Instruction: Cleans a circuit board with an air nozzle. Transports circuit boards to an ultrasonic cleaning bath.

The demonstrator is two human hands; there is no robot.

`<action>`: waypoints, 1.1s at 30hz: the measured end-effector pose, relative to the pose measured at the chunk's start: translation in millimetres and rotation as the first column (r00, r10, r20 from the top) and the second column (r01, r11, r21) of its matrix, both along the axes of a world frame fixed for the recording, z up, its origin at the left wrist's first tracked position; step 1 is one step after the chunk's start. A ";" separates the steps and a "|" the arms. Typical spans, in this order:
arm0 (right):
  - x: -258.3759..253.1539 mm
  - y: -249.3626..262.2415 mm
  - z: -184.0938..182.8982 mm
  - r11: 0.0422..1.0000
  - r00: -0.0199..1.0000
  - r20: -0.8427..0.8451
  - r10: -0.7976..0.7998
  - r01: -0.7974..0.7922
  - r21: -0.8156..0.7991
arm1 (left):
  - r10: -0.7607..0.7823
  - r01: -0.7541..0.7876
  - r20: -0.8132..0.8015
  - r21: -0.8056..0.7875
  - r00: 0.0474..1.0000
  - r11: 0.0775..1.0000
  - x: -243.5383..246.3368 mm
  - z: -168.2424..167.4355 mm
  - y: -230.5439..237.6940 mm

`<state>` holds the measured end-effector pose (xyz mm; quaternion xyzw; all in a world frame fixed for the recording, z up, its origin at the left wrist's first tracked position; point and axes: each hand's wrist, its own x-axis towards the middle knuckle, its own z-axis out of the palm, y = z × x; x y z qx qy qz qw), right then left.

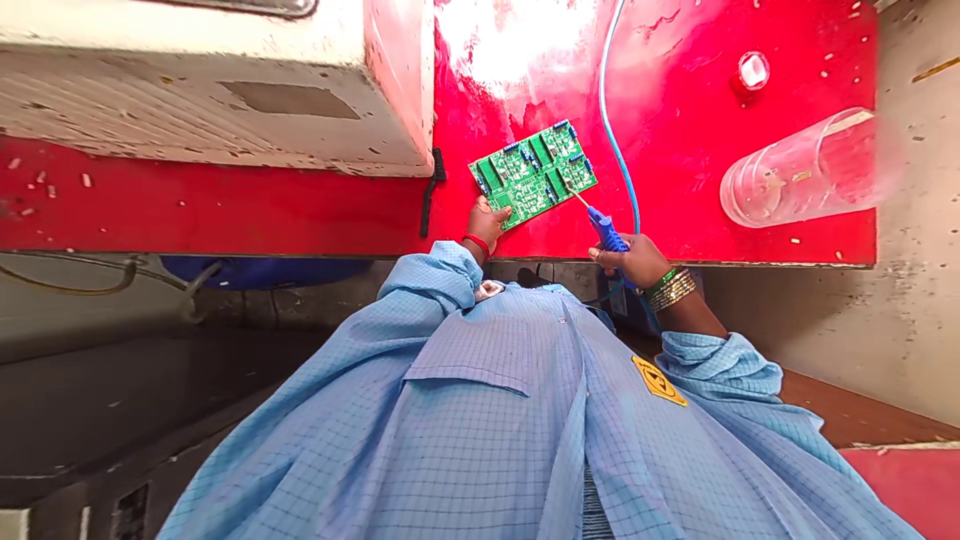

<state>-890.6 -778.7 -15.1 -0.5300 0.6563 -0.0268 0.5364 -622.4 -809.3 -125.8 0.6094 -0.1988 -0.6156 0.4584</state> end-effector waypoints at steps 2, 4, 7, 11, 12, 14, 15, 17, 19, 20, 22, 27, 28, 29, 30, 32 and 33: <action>11.4 -11.5 3.6 1.000 1.000 0.020 -0.003 0.003 -0.024 | -0.004 0.004 0.000 0.005 1.000 1.000 -0.1 1.5 0.3; 21.7 -26.1 6.1 1.000 0.999 0.048 -0.020 0.021 -0.021 | -0.005 0.005 -0.005 0.003 1.000 1.000 0.4 1.2 0.2; 31.0 -39.3 6.7 0.999 0.997 0.073 -0.036 0.038 -0.027 | 0.000 0.000 -0.015 0.002 1.000 1.000 -0.2 0.5 0.5; 28.8 -27.0 10.8 0.999 0.999 0.031 0.041 -0.041 -0.027 | 0.001 -0.001 -0.020 0.005 1.000 1.000 0.6 0.2 0.6; 25.7 -19.2 11.5 0.997 0.998 0.015 0.064 -0.064 -0.034 | 0.000 0.001 -0.016 0.007 1.000 1.000 0.2 1.1 0.3; 18.7 -2.9 13.0 0.994 0.994 0.003 0.110 -0.110 -0.017 | -0.005 0.005 0.000 0.009 1.000 1.000 -0.5 0.8 0.3; 16.5 4.9 13.1 0.993 0.992 0.008 0.122 -0.122 -0.006 | -0.006 0.006 0.003 0.008 1.000 1.000 -0.3 1.1 0.6; 15.8 17.8 17.5 0.989 0.990 0.025 0.142 -0.143 0.040 | -0.005 0.005 0.000 0.006 1.000 1.000 0.4 0.9 0.4; 15.7 26.5 21.6 0.980 0.983 0.017 0.182 -0.183 0.078 | -0.002 0.002 0.002 0.008 1.000 1.000 -0.5 0.6 -0.1; 15.3 28.7 22.6 0.979 0.982 0.012 0.187 -0.188 0.082 | -0.004 0.004 0.002 0.006 1.000 1.000 -0.6 0.5 -0.2; 11.6 28.0 20.2 0.986 0.988 0.007 0.156 -0.156 0.058 | -0.002 0.002 -0.001 0.004 1.000 1.000 -0.2 0.9 0.2; -6.5 12.1 0.9 1.000 1.000 -0.003 0.016 -0.016 -0.004 | -0.006 0.006 0.005 0.000 1.000 1.000 -0.1 -0.5 0.5; -6.8 11.2 -0.2 1.000 1.000 -0.007 0.009 -0.009 0.004 | -0.008 0.008 0.006 -0.001 1.000 1.000 -0.4 -0.1 0.7; -5.7 11.6 -1.4 1.000 1.000 -0.010 0.012 -0.012 0.010 | -0.009 0.009 0.003 -0.003 1.000 1.000 -0.6 -0.1 0.9; -2.6 13.0 -1.4 0.999 0.999 -0.010 0.033 -0.033 0.019 | -0.007 0.007 -0.001 -0.004 1.000 1.000 -0.8 0.0 0.9; 10.1 18.5 2.7 0.993 0.994 0.008 0.109 -0.110 0.035 | 0.003 -0.003 -0.005 -0.002 1.000 1.000 -0.4 0.5 1.0; 18.7 21.8 7.4 0.986 0.987 0.020 0.158 -0.159 0.049 | 0.012 -0.012 -0.010 0.000 1.000 1.000 -0.3 0.6 1.1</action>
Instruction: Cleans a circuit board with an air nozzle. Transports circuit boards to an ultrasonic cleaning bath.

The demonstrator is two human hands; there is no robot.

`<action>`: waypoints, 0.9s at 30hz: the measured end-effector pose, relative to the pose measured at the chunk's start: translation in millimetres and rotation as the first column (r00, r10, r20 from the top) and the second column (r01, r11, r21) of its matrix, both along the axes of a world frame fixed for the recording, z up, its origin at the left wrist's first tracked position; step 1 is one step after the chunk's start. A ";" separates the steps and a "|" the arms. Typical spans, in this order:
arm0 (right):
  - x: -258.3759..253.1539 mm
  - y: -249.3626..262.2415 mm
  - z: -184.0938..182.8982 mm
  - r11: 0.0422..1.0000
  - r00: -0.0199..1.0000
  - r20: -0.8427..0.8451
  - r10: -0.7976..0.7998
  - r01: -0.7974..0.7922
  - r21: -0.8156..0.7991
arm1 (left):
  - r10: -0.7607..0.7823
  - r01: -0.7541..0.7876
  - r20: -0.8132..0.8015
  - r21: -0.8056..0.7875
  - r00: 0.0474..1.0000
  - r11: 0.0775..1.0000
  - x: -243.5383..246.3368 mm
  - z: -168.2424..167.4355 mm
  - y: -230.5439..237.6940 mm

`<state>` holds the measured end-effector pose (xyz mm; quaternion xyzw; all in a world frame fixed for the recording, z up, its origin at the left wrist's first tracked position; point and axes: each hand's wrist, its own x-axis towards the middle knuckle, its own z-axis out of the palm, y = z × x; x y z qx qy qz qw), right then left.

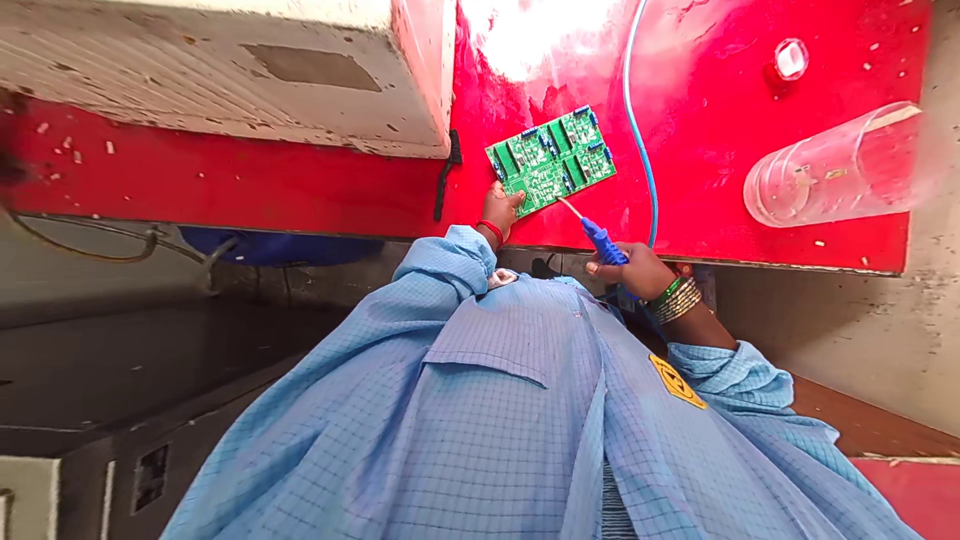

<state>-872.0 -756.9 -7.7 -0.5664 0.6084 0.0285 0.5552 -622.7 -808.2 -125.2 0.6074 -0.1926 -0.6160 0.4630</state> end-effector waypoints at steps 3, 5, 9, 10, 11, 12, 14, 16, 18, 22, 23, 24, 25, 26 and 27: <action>22.1 6.5 13.9 0.986 0.987 0.015 0.159 -0.160 0.046 | 0.024 -0.023 -0.015 0.005 1.000 1.000 -0.1 0.4 -0.2; 29.0 7.2 17.1 0.975 0.977 0.016 0.214 -0.215 0.055 | 0.041 -0.040 -0.020 0.010 0.999 0.999 -0.2 0.3 -0.5; 15.9 -3.1 6.1 0.995 0.995 0.012 0.103 -0.103 -0.002 | 0.043 -0.043 -0.024 0.001 0.999 0.999 -0.6 -0.5 -0.4; 8.8 -7.3 0.6 0.999 0.999 0.015 0.041 -0.041 -0.031 | 0.043 -0.043 -0.023 0.000 0.999 0.999 -0.8 -0.3 -0.3; 1.1 -12.2 -3.8 0.998 1.000 0.025 -0.019 0.020 -0.051 | 0.039 -0.039 -0.020 0.002 0.999 0.999 -0.8 0.1 -0.3; -5.8 -18.0 -5.6 0.995 0.997 0.030 -0.073 0.075 -0.061 | 0.037 -0.037 -0.020 0.004 0.999 0.999 -0.7 0.2 -0.5; -15.0 -29.0 -5.5 0.980 0.982 0.047 -0.183 0.186 -0.063 | 0.034 -0.034 -0.026 0.003 0.999 0.999 -0.5 0.5 -0.8; -19.9 -40.7 -6.7 0.959 0.959 0.062 -0.275 0.278 -0.047 | 0.035 -0.036 -0.029 -0.005 0.999 0.999 -0.8 0.6 -0.4; -20.5 -55.4 -7.6 0.941 0.939 0.078 -0.334 0.337 -0.022 | 0.038 -0.039 -0.035 -0.012 0.999 0.999 -0.8 -0.1 -0.5; -5.9 -78.0 -0.9 0.929 0.924 0.109 -0.367 0.370 -0.013 | 0.042 -0.044 -0.061 -0.027 0.997 0.999 0.3 0.3 -0.6; -1.8 -81.4 2.8 0.929 0.922 0.127 -0.365 0.370 -0.018 | 0.042 -0.045 -0.070 -0.031 0.997 0.999 0.2 0.9 -0.3; 1.5 -84.0 6.3 0.928 0.920 0.142 -0.366 0.372 -0.024 | 0.041 -0.044 -0.075 -0.035 0.996 0.998 0.4 0.9 -0.2; 3.7 -85.6 9.1 0.927 0.918 0.155 -0.366 0.374 -0.030 | 0.037 -0.040 -0.074 -0.037 0.997 0.998 0.7 0.7 -0.1; 3.9 -86.0 10.8 0.926 0.916 0.167 -0.366 0.375 -0.031 | 0.032 -0.035 -0.071 -0.035 0.997 0.999 0.5 0.4 -0.1; 2.2 -84.9 11.2 0.925 0.914 0.171 -0.367 0.378 -0.033 | 0.028 -0.030 -0.072 -0.034 0.997 0.999 0.4 -0.1 0.0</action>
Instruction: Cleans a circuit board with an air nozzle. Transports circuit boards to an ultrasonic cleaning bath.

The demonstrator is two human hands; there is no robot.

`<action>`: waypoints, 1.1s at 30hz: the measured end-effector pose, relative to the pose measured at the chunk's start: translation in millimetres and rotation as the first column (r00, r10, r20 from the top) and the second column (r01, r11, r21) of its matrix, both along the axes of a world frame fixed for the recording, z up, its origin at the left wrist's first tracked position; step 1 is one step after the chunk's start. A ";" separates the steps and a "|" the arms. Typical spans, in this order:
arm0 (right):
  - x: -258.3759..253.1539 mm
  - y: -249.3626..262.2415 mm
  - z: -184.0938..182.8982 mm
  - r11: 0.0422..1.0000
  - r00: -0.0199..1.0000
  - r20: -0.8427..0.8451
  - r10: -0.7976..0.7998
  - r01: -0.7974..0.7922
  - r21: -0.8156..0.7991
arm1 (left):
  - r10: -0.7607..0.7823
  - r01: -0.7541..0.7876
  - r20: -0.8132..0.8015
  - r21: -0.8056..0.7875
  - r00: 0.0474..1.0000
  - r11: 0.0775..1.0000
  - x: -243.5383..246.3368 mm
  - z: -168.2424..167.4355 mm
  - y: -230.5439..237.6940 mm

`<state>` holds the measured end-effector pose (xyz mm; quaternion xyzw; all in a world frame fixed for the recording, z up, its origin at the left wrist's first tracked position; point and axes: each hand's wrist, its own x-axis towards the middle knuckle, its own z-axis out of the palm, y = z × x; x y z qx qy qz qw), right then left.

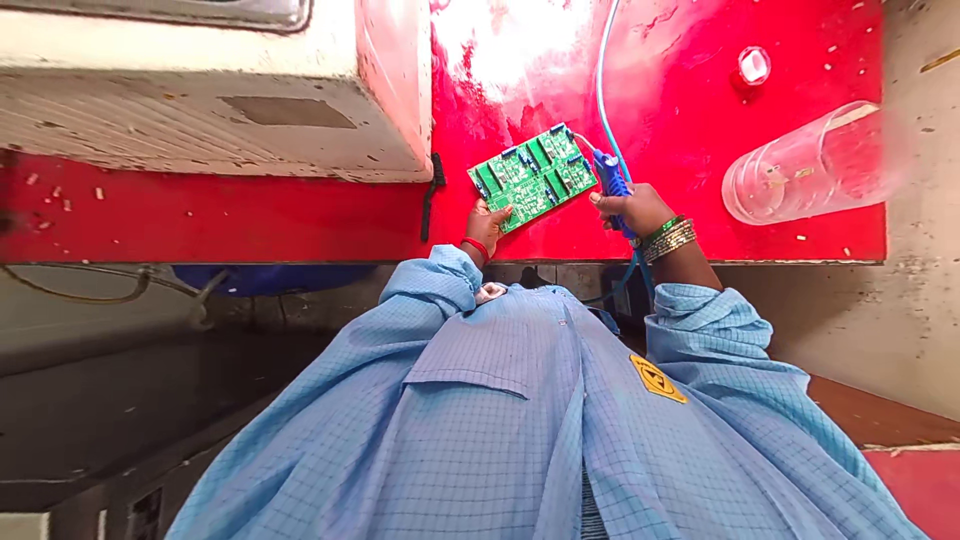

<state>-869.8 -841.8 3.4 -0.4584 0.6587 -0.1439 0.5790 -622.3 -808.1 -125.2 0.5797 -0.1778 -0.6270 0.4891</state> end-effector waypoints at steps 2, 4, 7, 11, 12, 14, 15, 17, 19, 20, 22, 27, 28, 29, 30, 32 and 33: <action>-7.3 4.9 -3.5 1.000 1.000 -0.015 -0.002 0.002 0.005 | -0.001 0.001 0.002 0.004 1.000 1.000 0.0 0.9 -0.1; -17.4 13.9 -9.5 1.000 0.999 -0.054 0.003 -0.002 0.020 | -0.002 0.002 0.014 0.014 1.000 1.000 -0.1 2.4 -0.6; -29.5 33.8 -16.5 0.998 0.994 -0.102 0.022 -0.017 0.052 | -0.009 0.008 0.007 0.035 1.000 0.999 0.5 2.2 -1.8; -34.9 63.3 -19.7 0.992 0.985 -0.124 0.124 -0.121 0.026 | 0.004 -0.004 0.006 0.047 1.000 0.999 -1.3 8.9 -5.8; -34.8 69.2 -18.7 0.990 0.983 -0.118 0.141 -0.140 0.016 | 0.000 0.000 0.024 0.014 1.000 1.000 -2.6 12.2 -7.4; -33.0 79.7 -5.3 0.988 0.983 -0.106 0.152 -0.152 0.004 | -0.038 0.049 0.107 -0.096 0.994 0.994 -3.6 24.3 -11.2; -34.2 84.0 4.1 0.988 0.984 -0.096 0.147 -0.150 -0.023 | -0.060 0.089 0.170 -0.167 0.984 0.982 -4.0 32.2 -14.6; -43.8 92.8 17.4 0.985 0.990 -0.074 0.117 -0.125 -0.119 | -0.091 0.209 0.353 -0.313 0.931 0.926 -3.2 45.9 -20.5; -57.7 101.1 29.5 0.972 0.995 -0.059 0.076 -0.087 -0.216 | -0.069 0.341 0.581 -0.374 0.811 0.863 -0.2 59.2 -24.3; -64.1 105.1 35.5 0.965 0.997 -0.057 0.058 -0.071 -0.252 | -0.056 0.409 0.692 -0.357 0.719 0.840 1.6 68.1 -23.0; -74.2 112.5 44.6 0.956 0.999 -0.045 0.026 -0.038 -0.291 | 0.007 0.539 0.865 -0.319 0.501 0.779 6.0 84.6 -16.6; -86.2 127.7 45.4 0.956 0.999 -0.028 0.034 -0.041 -0.290 | 0.136 0.849 0.975 -0.220 0.176 0.480 21.4 78.3 2.9; -84.9 129.1 43.6 0.959 0.998 -0.032 0.047 -0.054 -0.278 | 0.143 0.887 0.975 -0.215 0.170 0.409 23.5 71.9 7.5; -82.5 130.4 40.9 0.962 0.997 -0.037 0.066 -0.074 -0.263 | 0.157 0.906 0.973 -0.218 0.171 0.362 24.6 64.7 12.7; -79.3 131.7 37.7 0.965 0.995 -0.038 0.095 -0.101 -0.240 | 0.169 0.911 0.970 -0.225 0.176 0.345 25.1 58.3 18.5; -70.0 133.7 30.2 0.968 0.984 -0.057 0.167 -0.175 -0.178 | 0.151 0.909 0.972 -0.223 0.180 0.352 25.8 50.3 27.2; -65.3 134.3 26.3 0.968 0.978 -0.063 0.199 -0.206 -0.142 | 0.136 0.906 0.974 -0.220 0.183 0.362 26.2 46.0 30.6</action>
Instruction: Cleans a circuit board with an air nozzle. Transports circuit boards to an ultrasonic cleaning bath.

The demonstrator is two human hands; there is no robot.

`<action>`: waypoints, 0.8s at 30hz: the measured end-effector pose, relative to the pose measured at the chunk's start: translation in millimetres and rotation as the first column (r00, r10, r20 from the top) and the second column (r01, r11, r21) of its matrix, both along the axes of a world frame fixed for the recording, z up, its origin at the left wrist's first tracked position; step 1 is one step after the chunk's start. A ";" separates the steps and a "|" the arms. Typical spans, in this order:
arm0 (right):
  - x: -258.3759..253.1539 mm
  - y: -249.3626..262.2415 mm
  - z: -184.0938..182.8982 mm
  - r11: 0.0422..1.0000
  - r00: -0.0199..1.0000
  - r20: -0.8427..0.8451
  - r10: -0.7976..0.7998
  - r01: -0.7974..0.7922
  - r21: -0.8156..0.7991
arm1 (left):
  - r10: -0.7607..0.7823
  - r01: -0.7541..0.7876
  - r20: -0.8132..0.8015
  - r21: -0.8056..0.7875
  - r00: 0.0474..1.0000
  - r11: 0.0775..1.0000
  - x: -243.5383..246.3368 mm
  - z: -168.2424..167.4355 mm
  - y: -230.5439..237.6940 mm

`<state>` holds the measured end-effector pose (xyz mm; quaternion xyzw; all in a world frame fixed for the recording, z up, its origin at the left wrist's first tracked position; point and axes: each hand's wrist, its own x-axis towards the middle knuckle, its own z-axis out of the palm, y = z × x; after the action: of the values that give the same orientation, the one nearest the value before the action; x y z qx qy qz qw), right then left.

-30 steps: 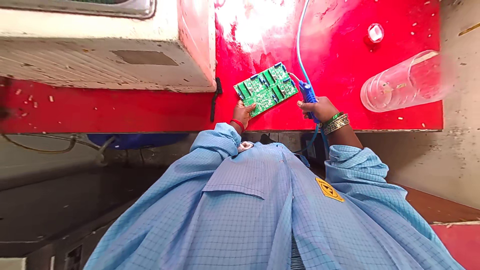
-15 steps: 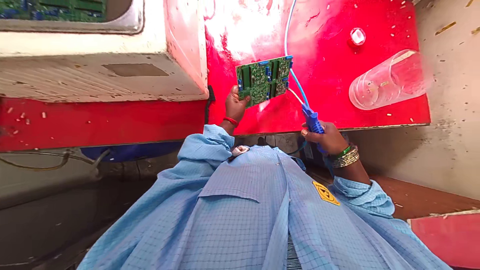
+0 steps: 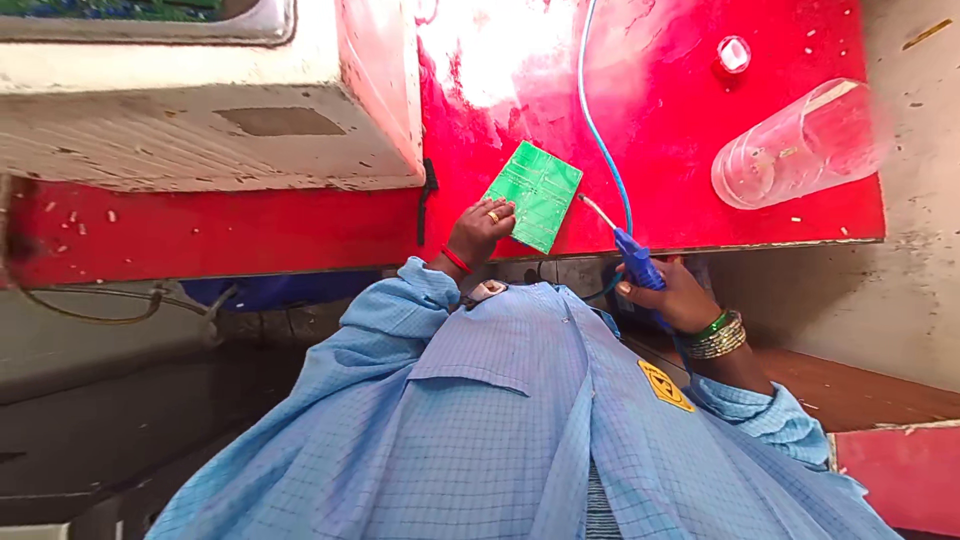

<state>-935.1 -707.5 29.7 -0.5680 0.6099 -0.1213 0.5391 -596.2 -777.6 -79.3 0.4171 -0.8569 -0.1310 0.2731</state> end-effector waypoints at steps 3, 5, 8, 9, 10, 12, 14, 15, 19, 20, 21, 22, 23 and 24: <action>9.4 -4.6 -11.2 0.997 0.999 -0.034 0.030 -0.027 0.074 | 0.048 -0.048 -0.007 0.002 0.999 0.999 0.4 -17.4 9.5; 11.3 -12.9 -20.0 0.996 0.998 -0.055 0.008 -0.003 0.088 | 0.070 -0.071 0.007 0.040 0.997 0.997 -0.4 -24.5 17.5; 15.3 -28.6 -34.0 0.995 0.996 -0.082 -0.030 0.038 0.097 | 0.077 -0.077 0.008 0.087 0.997 0.993 -3.1 -29.9 25.0; 18.4 -33.8 -36.9 0.993 0.996 -0.084 -0.031 0.040 0.107 | 0.076 -0.076 0.001 0.100 0.997 0.992 -4.2 -30.0 25.8; 23.5 -38.0 -37.7 0.992 0.996 -0.086 -0.030 0.040 0.117 | 0.075 -0.074 -0.001 0.112 0.997 0.991 -4.6 -29.2 26.2; 38.2 -42.9 -35.7 0.992 0.996 -0.089 0.004 0.007 0.123 | 0.073 -0.072 -0.003 0.136 0.997 0.988 -3.9 -27.1 25.9; 52.3 -41.5 -31.1 0.992 0.992 -0.091 0.086 -0.077 0.103 | 0.072 -0.070 -0.013 0.132 0.997 0.989 -3.1 -28.8 25.7; 58.4 -39.0 -26.3 0.988 0.988 -0.083 0.127 -0.119 0.100 | 0.073 -0.070 -0.015 0.138 0.997 0.988 -3.0 -29.7 25.8; 59.3 -28.8 -9.7 0.974 0.975 -0.076 0.208 -0.200 0.104 | 0.066 -0.064 -0.012 0.141 0.998 0.988 -1.8 -37.3 25.6; 53.3 -27.1 -8.8 0.978 0.978 -0.081 0.193 -0.185 0.097 | 0.066 -0.064 -0.010 0.130 0.998 0.989 -1.3 -38.7 25.9; 45.7 -25.6 -8.7 0.983 0.982 -0.085 0.169 -0.162 0.089 | 0.066 -0.064 -0.012 0.131 0.998 0.989 -1.1 -38.4 26.2; 36.4 -24.0 -9.6 0.988 0.986 -0.088 0.143 -0.136 0.074 | 0.067 -0.065 -0.013 0.130 0.998 0.989 -1.4 -37.2 26.1; 26.5 -21.6 -10.8 0.992 0.989 -0.089 0.116 -0.112 0.055 | 0.068 -0.066 -0.011 0.118 0.998 0.991 -1.8 -36.1 25.6; 17.0 -18.7 -10.5 0.995 0.992 -0.085 0.091 -0.088 0.039 | 0.069 -0.069 -0.004 0.090 0.998 0.994 -2.2 -34.3 24.7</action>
<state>-918.1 -726.3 19.2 -0.5899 0.6088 -0.0612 0.5269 -598.4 -752.9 -113.6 0.4579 -0.8342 -0.1616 0.2614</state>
